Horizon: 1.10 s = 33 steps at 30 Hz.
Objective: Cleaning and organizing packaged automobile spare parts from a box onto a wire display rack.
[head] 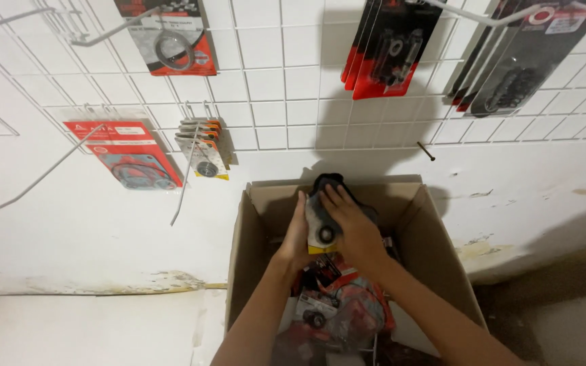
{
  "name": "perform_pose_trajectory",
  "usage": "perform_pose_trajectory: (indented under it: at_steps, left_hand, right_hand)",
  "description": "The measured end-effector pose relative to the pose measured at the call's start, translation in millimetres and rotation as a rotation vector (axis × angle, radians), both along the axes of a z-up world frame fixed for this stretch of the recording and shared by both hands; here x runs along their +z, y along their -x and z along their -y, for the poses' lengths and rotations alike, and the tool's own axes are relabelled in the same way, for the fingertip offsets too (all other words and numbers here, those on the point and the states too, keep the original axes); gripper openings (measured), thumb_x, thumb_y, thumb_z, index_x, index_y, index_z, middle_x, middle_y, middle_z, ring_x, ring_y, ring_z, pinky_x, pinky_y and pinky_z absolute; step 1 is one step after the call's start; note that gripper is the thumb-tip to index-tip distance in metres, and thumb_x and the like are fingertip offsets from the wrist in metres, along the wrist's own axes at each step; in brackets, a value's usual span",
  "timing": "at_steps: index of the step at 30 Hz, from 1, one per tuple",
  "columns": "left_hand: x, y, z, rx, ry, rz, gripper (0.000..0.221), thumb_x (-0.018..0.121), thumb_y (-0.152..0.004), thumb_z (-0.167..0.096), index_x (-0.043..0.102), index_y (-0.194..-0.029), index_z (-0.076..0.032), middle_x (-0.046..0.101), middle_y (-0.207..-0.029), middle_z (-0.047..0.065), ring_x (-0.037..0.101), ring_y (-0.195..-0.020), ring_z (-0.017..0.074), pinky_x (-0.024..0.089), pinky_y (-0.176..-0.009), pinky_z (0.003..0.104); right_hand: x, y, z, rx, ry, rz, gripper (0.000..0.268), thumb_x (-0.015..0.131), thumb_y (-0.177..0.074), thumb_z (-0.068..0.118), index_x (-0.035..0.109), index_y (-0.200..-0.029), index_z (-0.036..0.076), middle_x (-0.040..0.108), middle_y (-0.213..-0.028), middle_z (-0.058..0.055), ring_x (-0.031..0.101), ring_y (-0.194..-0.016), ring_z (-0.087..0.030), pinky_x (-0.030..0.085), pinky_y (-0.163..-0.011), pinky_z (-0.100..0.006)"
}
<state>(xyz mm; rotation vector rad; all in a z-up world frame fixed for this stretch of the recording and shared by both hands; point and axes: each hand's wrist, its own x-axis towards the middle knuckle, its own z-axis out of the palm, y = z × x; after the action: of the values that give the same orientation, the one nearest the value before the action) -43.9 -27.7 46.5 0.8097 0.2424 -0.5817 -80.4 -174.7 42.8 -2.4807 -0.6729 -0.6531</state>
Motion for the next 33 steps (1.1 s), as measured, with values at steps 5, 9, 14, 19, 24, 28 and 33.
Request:
perform_pose_trajectory:
  at_steps: [5, 9, 14, 19, 24, 28, 33]
  left_hand:
    - [17.4, 4.9, -1.3, 0.07, 0.109, -0.117, 0.097, 0.055, -0.087, -0.075, 0.036, -0.158, -0.012, 0.036, -0.163, 0.01, 0.036, -0.148, 0.0297, 0.028, -0.123, 0.051]
    - [10.1, -0.2, -5.6, -0.001, -0.01, -0.04, 0.09, 0.046, -0.092, -0.076, 0.049, -0.151, -0.008, 0.05, -0.153, 0.017, 0.045, -0.142, 0.0336, 0.037, -0.117, 0.046]
    - [31.9, 11.7, -8.9, 0.042, -0.06, -0.056, 0.089, 0.044, -0.095, -0.07, 0.03, -0.16, -0.011, 0.023, -0.168, 0.012, 0.022, -0.154, 0.032, 0.016, -0.126, 0.053]
    - [27.6, 6.2, -12.2, -0.032, 0.061, -0.056, 0.076, 0.055, -0.096, -0.062, 0.056, -0.144, -0.004, 0.055, -0.147, 0.022, 0.052, -0.135, 0.0366, 0.039, -0.113, 0.05]
    - [3.0, -9.9, -18.8, 0.019, 0.107, -0.074, 0.079, 0.063, -0.092, -0.057, 0.051, -0.147, -0.001, 0.052, -0.15, 0.022, 0.052, -0.134, 0.037, 0.041, -0.113, 0.049]
    - [-20.3, -15.6, -23.5, -0.036, 0.086, -0.033, 0.077, 0.056, -0.097, -0.061, 0.052, -0.146, -0.002, 0.051, -0.149, 0.022, 0.051, -0.134, 0.0354, 0.043, -0.11, 0.047]
    - [-25.4, -17.1, -20.0, -0.085, 0.118, -0.047, 0.073, 0.058, -0.097, -0.062, 0.06, -0.136, -0.001, 0.062, -0.134, 0.021, 0.062, -0.118, 0.0325, 0.051, -0.099, 0.044]
  right_hand:
    - [-5.7, 10.0, -14.7, 0.127, -0.035, -0.036, 0.075, 0.047, -0.075, -0.015, 0.055, -0.147, 0.004, 0.053, -0.153, -0.018, 0.042, -0.144, -0.041, 0.036, -0.117, -0.047]
    - [-12.4, -11.1, 5.4, -0.035, 0.004, 0.001, 0.082, 0.044, -0.079, -0.017, 0.047, -0.156, 0.011, 0.048, -0.158, -0.011, 0.039, -0.147, -0.034, 0.033, -0.12, -0.043]
    - [-4.8, 7.6, -11.5, 0.176, -0.032, 0.014, 0.063, 0.047, -0.082, -0.007, 0.058, -0.144, 0.004, 0.056, -0.152, -0.014, 0.042, -0.145, -0.041, 0.036, -0.118, -0.048]
    - [4.6, -7.0, 4.6, -0.015, 0.06, 0.077, 0.077, 0.044, -0.079, -0.018, 0.051, -0.151, 0.007, 0.054, -0.153, -0.01, 0.043, -0.146, -0.033, 0.037, -0.118, -0.041]
    - [-4.2, 9.4, -13.6, 0.176, 0.027, 0.138, 0.05, 0.041, -0.097, -0.006, 0.06, -0.142, 0.007, 0.058, -0.15, -0.01, 0.047, -0.143, -0.036, 0.038, -0.117, -0.045]
    - [7.1, -2.5, -2.7, 0.004, 0.141, 0.264, 0.055, 0.048, -0.095, -0.007, 0.056, -0.147, 0.011, 0.06, -0.146, -0.008, 0.051, -0.14, -0.031, 0.041, -0.116, -0.04]
    - [1.1, 1.8, -5.8, 0.088, 0.059, 0.178, 0.048, 0.041, -0.101, -0.004, 0.06, -0.143, 0.011, 0.056, -0.152, -0.006, 0.046, -0.144, -0.033, 0.035, -0.121, -0.045]
